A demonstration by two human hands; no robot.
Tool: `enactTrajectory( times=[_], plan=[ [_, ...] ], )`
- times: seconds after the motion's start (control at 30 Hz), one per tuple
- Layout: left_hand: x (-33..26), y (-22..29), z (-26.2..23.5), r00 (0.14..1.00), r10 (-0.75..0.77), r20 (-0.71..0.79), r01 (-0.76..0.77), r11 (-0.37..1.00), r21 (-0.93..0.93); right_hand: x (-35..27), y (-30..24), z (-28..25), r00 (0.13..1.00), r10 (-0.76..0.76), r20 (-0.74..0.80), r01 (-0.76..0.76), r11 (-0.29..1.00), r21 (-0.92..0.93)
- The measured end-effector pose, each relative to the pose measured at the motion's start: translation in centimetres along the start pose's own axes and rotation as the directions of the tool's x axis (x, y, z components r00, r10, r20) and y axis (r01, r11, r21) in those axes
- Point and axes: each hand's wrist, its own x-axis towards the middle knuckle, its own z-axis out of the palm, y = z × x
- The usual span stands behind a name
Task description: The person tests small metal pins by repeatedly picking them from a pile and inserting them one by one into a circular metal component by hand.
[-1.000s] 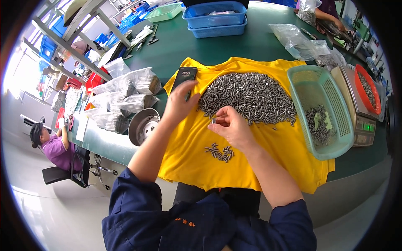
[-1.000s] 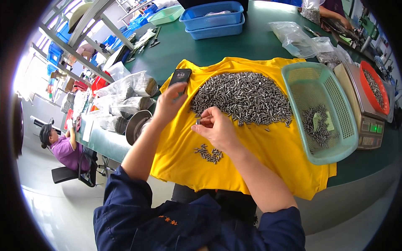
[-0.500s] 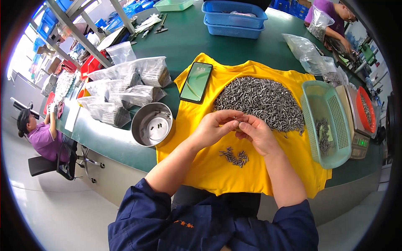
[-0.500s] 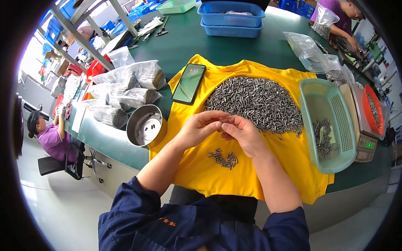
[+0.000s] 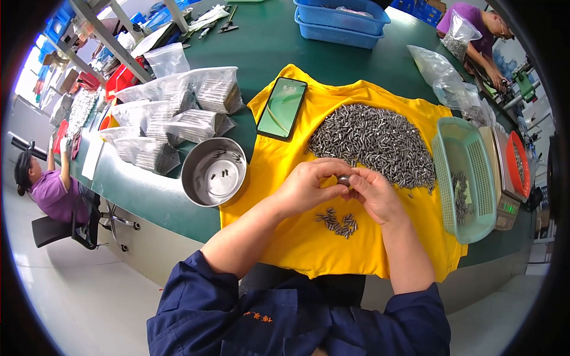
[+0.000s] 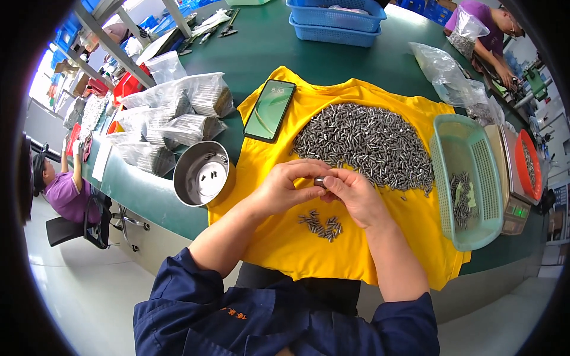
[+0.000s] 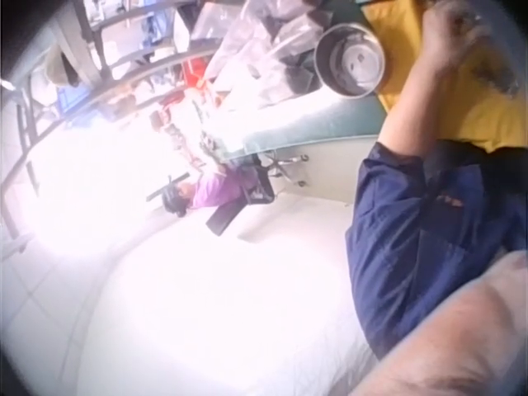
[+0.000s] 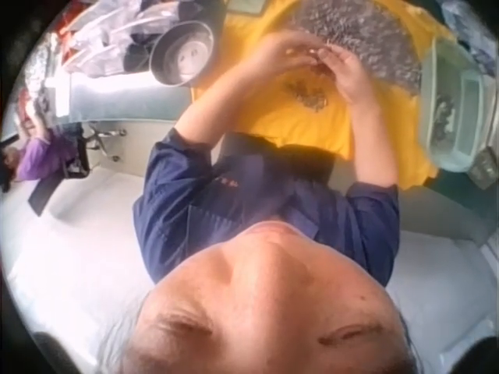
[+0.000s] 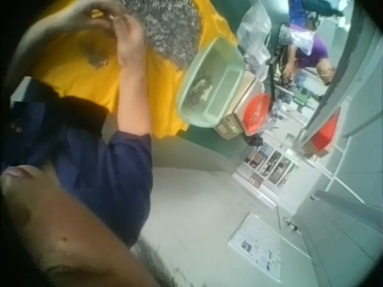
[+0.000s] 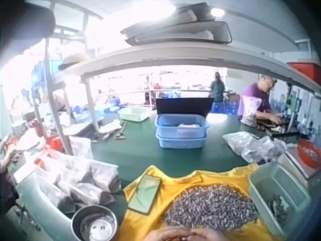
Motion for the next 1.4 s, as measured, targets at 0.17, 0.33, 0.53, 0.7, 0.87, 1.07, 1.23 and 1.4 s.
enactTrajectory(
  times=[0.17,0.33,0.53,0.7,0.87,1.07,1.23,1.4],
  plan=[
    [0.0,0.0,0.5,0.999,-0.042,0.004,0.042,0.999,-0.022,-0.1,0.0,-0.1,1.0,-0.002,-0.003,0.002,0.999,-0.036],
    [-0.2,-1.0,0.2,0.988,-0.148,-0.047,0.129,0.948,-0.291,0.0,-0.7,-0.3,0.995,-0.048,-0.092,0.043,0.997,-0.06],
    [-0.2,0.1,0.4,0.968,-0.209,0.142,0.228,0.965,-0.129,0.8,-1.9,-2.3,0.734,-0.656,-0.175,0.104,0.365,-0.925],
    [-0.7,0.3,1.6,0.916,-0.169,0.363,0.195,0.98,-0.035,1.6,-0.2,-2.2,0.756,-0.649,0.087,0.136,0.026,-0.99],
    [-1.0,0.6,1.9,0.856,-0.236,0.46,0.306,0.948,-0.084,1.7,0.6,-1.8,0.797,-0.584,0.153,0.052,-0.186,-0.981],
    [-0.6,-1.3,1.7,0.907,-0.306,0.289,0.42,0.696,-0.582,1.7,0.6,-2.2,0.822,-0.549,0.152,0.084,-0.148,-0.985],
    [0.1,-0.9,0.8,0.874,-0.423,0.24,0.475,0.64,-0.604,1.4,-0.1,-2.0,0.82,-0.548,0.163,0.112,-0.126,-0.986],
    [-0.2,-1.6,0.6,0.846,-0.483,0.225,0.434,0.379,-0.818,-0.2,-1.2,-0.1,0.931,-0.324,-0.166,0.189,0.82,-0.54]
  ],
)
